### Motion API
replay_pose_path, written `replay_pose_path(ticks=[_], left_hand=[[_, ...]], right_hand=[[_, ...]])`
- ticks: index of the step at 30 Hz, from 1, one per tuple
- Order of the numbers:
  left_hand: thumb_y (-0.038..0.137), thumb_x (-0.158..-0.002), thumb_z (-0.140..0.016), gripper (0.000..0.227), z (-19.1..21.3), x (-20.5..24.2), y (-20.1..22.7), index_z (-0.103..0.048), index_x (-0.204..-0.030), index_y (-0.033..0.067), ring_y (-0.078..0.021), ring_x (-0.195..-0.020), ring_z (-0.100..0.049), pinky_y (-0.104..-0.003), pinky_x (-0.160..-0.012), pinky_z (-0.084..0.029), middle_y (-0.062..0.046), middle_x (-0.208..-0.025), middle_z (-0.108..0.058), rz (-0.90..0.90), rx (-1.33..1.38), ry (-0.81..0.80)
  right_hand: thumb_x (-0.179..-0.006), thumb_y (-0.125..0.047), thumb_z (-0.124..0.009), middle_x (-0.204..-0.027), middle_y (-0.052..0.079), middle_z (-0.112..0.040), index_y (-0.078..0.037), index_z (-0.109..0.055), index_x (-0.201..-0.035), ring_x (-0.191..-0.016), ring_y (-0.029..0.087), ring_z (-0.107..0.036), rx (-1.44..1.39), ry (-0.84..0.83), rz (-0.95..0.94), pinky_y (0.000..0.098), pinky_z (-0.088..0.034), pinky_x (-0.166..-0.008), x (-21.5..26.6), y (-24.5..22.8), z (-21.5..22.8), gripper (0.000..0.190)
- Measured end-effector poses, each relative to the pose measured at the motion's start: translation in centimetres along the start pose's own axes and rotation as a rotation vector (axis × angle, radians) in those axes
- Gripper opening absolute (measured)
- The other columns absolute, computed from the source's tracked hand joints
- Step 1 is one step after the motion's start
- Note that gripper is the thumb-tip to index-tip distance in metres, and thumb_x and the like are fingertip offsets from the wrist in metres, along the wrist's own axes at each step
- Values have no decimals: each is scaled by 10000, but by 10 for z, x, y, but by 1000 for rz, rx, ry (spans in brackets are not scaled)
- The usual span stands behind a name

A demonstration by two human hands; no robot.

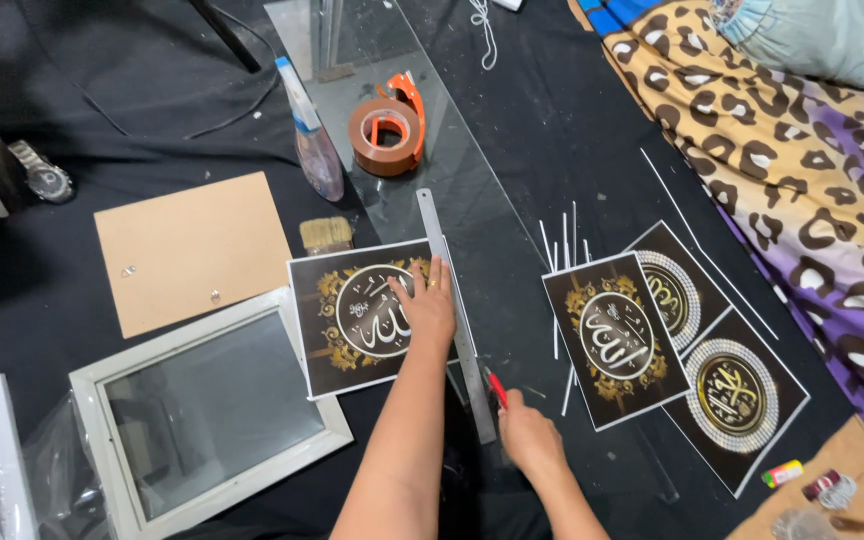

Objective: Cleaning a glass pane and cutting printed calligraphy artwork using a ruler and utility knife for framing.

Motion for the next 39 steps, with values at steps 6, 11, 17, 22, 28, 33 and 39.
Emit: replay_pose_path(ticks=[6, 11, 17, 22, 28, 33, 39], left_hand=[[60, -1010, -382, 701, 33, 26, 6, -121, -1654, 161, -347, -1588, -53, -814, -1159, 3, 11, -1747, -57, 45, -84, -178], [72, -1023, -350, 688, 37, 29, 5, -93, -1655, 167, -344, -1589, -33, -807, -1167, -11, 25, -1748, -25, 47, -79, -206], [166, -1065, -264, 618, 30, 25, 3, -88, -1658, 185, -342, -1591, -18, -804, -1162, 12, 40, -1749, -13, 52, -33, -203], [202, -1086, -221, 587, 30, 24, 3, -86, -1657, 182, -347, -1589, -15, -805, -1160, 14, 35, -1749, -2, 43, -10, -203], [139, -1068, -287, 621, 31, 27, 4, -93, -1656, 185, -337, -1593, -7, -803, -1157, 4, 53, -1748, -4, 55, -35, -204], [107, -1046, -308, 648, 27, 21, 4, -100, -1656, 174, -346, -1591, -21, -812, -1155, 5, 28, -1747, -18, 49, -40, -193], [70, -1008, -388, 719, 21, 19, 4, -94, -1654, 181, -336, -1591, -34, -812, -1155, 10, 28, -1748, -29, 58, -77, -188]], right_hand=[[-1062, -330, -351, -1141, 347, -700, -104, -496, -1352, -1156, 541, -654, -315, 43, -18, 601, -521, -972, -29, -68, 85, 394], [-1064, -275, -360, -1129, 345, -692, -85, -488, -1338, -1147, 532, -653, -328, 131, 120, 595, -520, -977, -111, -112, 94, 357], [-1073, -264, -366, -1143, 295, -693, -99, -473, -1327, -1130, 495, -675, -252, 155, 149, 577, -548, -967, -162, -135, 87, 322], [-1073, -254, -343, -1184, 284, -677, -105, -448, -1347, -1146, 499, -664, -241, 128, 155, 593, -542, -982, -165, -138, 80, 329], [-1075, -250, -290, -1168, 262, -674, -132, -402, -1370, -1139, 504, -663, -142, 48, 141, 608, -541, -968, -124, -121, 71, 337], [-1078, -250, -246, -1185, 243, -668, -137, -384, -1374, -1157, 488, -663, -108, -41, 98, 582, -545, -986, -86, -96, 44, 346], [-1068, -292, -293, -1204, 230, -672, -159, -412, -1384, -1142, 478, -673, -163, -71, 47, 577, -562, -941, -62, -61, 26, 363]])
Point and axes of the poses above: each hand's wrist, its own x-axis away from the middle knuckle, its own z-axis out of the back of the hand, y = z × x, the point moved 9 cm from there along -x, towards the middle knuckle
